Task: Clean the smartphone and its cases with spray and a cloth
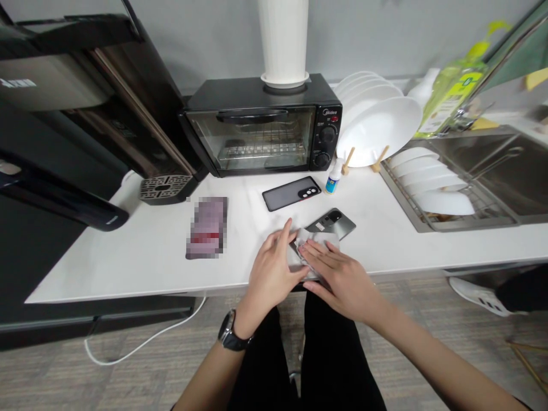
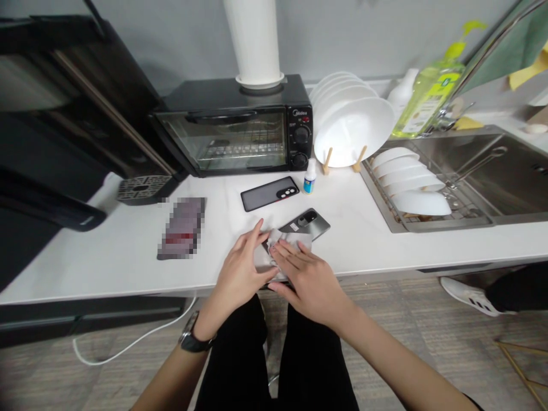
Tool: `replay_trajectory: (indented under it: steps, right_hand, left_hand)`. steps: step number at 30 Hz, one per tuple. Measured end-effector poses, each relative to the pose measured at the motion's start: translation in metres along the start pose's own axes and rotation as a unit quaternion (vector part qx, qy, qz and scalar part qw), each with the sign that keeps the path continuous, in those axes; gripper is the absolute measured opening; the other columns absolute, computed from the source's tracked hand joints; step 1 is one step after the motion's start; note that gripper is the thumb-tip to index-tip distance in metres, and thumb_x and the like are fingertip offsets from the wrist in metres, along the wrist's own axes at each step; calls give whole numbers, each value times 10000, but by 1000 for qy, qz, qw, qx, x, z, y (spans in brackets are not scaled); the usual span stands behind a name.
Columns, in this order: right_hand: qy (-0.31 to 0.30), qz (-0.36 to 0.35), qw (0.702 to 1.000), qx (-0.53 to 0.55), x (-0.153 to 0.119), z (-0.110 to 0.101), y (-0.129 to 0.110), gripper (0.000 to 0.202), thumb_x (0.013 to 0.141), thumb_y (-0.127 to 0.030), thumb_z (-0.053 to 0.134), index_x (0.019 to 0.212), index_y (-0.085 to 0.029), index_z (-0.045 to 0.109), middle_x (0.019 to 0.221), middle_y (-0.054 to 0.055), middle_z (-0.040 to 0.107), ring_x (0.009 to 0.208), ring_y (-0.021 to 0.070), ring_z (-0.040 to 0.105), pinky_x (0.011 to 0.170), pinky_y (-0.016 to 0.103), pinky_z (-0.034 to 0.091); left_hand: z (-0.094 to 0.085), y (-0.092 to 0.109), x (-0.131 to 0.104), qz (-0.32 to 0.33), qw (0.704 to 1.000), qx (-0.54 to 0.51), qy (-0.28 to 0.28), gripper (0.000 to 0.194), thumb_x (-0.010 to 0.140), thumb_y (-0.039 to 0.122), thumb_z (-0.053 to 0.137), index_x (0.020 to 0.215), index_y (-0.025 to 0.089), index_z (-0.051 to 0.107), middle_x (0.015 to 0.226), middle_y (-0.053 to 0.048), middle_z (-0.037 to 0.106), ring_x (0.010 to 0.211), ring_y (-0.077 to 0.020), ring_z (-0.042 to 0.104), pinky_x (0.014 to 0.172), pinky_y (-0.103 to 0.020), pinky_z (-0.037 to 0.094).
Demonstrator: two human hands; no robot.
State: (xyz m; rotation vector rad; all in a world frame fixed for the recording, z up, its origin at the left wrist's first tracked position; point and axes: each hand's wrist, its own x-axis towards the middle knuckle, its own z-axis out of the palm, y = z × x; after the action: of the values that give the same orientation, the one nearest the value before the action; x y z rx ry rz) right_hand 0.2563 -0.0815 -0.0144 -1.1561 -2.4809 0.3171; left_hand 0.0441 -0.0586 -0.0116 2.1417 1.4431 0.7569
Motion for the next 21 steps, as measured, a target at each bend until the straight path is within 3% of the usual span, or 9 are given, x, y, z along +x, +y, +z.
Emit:
replay_trajectory:
  steps: [3, 7, 9, 12, 16, 18, 21]
  right_hand:
    - [36, 46, 997, -48, -7, -10, 30, 701, 1060, -549, 529, 1647, -184, 409, 1648, 154, 483, 1545, 331, 465, 1267, 620, 418]
    - [97, 104, 985, -95, 10, -11, 62, 840, 1036, -635, 513, 1643, -69, 387, 1651, 257, 432, 1561, 405, 414, 1235, 657, 431]
    - [96, 85, 989, -79, 23, -4, 56, 854, 1027, -665, 506, 1626, -63, 415, 1647, 258, 442, 1562, 399, 413, 1254, 647, 409]
    - [61, 31, 997, -36, 33, 7, 23, 878, 1011, -706, 506, 1612, -70, 438, 1651, 241, 447, 1569, 363, 412, 1284, 611, 376]
    - [12, -6, 1000, -12, 16, 8, -13, 983, 975, -771, 510, 1628, -46, 386, 1671, 238, 411, 1587, 331, 389, 1296, 581, 366]
    - [-8, -11, 1000, -10, 1, 1, -10, 915, 999, -731, 513, 1656, -114, 355, 1684, 188, 412, 1588, 304, 392, 1296, 576, 371]
    - [16, 35, 998, -50, -15, -11, 19, 803, 1044, -643, 506, 1664, -156, 355, 1690, 158, 414, 1578, 307, 408, 1279, 586, 400]
  left_hand:
    - [-2, 3, 2, 3, 1000, -12, 2, 1080, 832, 309, 865, 1679, 348, 197, 1507, -45, 656, 1437, -341, 521, 1193, -559, 476]
    - [-3, 6, 5, 5, 1000, -14, 2, 1005, 825, 298, 871, 1635, 352, 279, 1509, -23, 656, 1421, -331, 534, 1199, -548, 464]
    - [-3, 5, 4, 11, 1000, -10, 3, 983, 833, 296, 863, 1627, 354, 288, 1509, -21, 655, 1420, -318, 538, 1207, -539, 459]
    - [-2, 2, 2, 16, 1000, -1, 3, 986, 858, 281, 829, 1655, 314, 250, 1525, -65, 636, 1438, -318, 536, 1205, -539, 468]
    - [-2, -1, -1, -3, 1000, 16, -4, 1091, 788, 149, 810, 1687, 244, 198, 1551, -121, 600, 1469, -325, 527, 1206, -523, 478]
    - [-2, 0, 0, 0, 1000, 20, -6, 1105, 769, 113, 800, 1685, 255, 199, 1548, -92, 612, 1481, -306, 512, 1225, -505, 461]
    - [-3, 3, 2, 14, 1000, 19, 0, 1015, 836, 222, 825, 1664, 281, 240, 1525, -45, 644, 1471, -290, 499, 1232, -499, 444]
